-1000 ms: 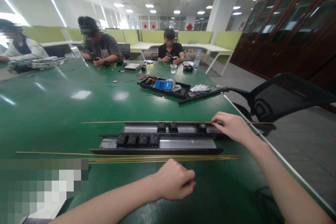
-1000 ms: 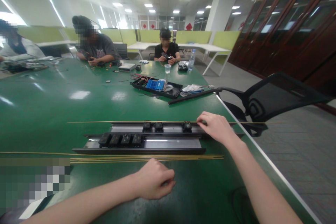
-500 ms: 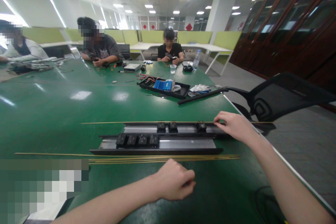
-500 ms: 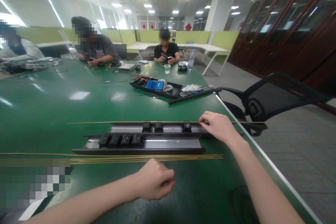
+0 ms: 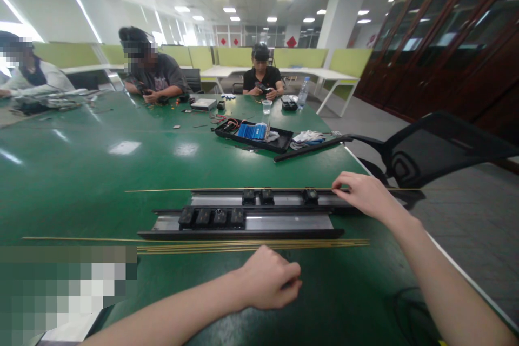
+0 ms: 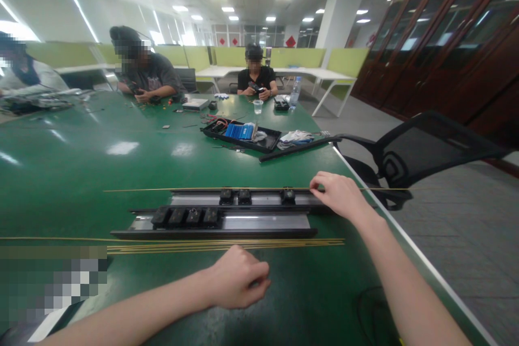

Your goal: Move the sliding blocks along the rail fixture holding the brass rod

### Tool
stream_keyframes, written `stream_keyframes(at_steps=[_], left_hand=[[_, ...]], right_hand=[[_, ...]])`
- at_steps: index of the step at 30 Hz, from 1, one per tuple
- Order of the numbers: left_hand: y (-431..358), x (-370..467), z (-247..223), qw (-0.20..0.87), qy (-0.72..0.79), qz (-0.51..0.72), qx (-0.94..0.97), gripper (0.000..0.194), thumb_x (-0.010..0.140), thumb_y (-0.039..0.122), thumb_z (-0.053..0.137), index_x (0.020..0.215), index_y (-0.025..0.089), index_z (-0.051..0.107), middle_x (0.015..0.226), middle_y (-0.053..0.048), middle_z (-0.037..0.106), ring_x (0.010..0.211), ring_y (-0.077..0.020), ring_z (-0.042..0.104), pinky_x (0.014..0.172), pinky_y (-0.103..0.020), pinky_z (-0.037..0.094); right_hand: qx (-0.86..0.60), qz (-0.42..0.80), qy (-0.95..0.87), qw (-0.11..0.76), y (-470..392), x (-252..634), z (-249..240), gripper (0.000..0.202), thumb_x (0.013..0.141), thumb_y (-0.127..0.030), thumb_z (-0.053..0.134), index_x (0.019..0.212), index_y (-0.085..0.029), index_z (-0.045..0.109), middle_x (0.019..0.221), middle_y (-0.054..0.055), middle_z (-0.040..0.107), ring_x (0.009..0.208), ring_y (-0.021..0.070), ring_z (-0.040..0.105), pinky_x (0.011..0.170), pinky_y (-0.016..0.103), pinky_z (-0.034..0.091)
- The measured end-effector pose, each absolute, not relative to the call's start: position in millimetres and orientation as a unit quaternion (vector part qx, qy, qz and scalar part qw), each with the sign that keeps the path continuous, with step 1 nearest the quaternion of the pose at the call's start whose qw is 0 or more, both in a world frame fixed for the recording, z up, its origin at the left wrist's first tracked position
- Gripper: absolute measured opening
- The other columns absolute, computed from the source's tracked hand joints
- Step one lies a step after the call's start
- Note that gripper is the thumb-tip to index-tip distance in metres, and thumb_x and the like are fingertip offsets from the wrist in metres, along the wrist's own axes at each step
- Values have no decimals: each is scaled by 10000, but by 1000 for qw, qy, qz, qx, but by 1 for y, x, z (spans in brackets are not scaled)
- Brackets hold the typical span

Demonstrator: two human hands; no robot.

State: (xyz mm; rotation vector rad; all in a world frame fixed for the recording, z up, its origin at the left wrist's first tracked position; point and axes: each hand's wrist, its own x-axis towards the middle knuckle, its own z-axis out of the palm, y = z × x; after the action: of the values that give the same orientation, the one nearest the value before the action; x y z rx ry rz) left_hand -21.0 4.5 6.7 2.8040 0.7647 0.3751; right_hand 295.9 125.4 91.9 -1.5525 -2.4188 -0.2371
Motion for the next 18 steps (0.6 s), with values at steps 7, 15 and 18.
stream_keyframes(at_steps=[7, 15, 18], left_hand=[[5, -22, 6, 106, 255, 125, 953, 207, 925, 309, 590, 760, 209, 515, 642, 15, 676, 547, -142, 644, 471, -276, 280], [5, -22, 7, 113, 260, 131, 950, 207, 924, 313, 578, 759, 212, 506, 644, 20, 673, 533, -137, 608, 481, -281, 233], [5, -22, 7, 115, 261, 131, 949, 198, 922, 309, 581, 762, 214, 514, 648, 22, 674, 532, -138, 603, 482, -280, 236]], right_hand=[[-526, -90, -834, 142, 125, 297, 94, 152, 867, -310, 581, 801, -264, 710, 902, -2, 743, 689, 147, 657, 606, 296, 431], [-556, -67, -820, 118, 125, 299, 96, 141, 867, -326, 586, 824, -273, 710, 934, -8, 741, 733, 157, 663, 635, 299, 437], [-556, -67, -820, 119, 125, 299, 96, 143, 863, -326, 587, 823, -272, 713, 928, -4, 739, 731, 158, 660, 632, 299, 433]])
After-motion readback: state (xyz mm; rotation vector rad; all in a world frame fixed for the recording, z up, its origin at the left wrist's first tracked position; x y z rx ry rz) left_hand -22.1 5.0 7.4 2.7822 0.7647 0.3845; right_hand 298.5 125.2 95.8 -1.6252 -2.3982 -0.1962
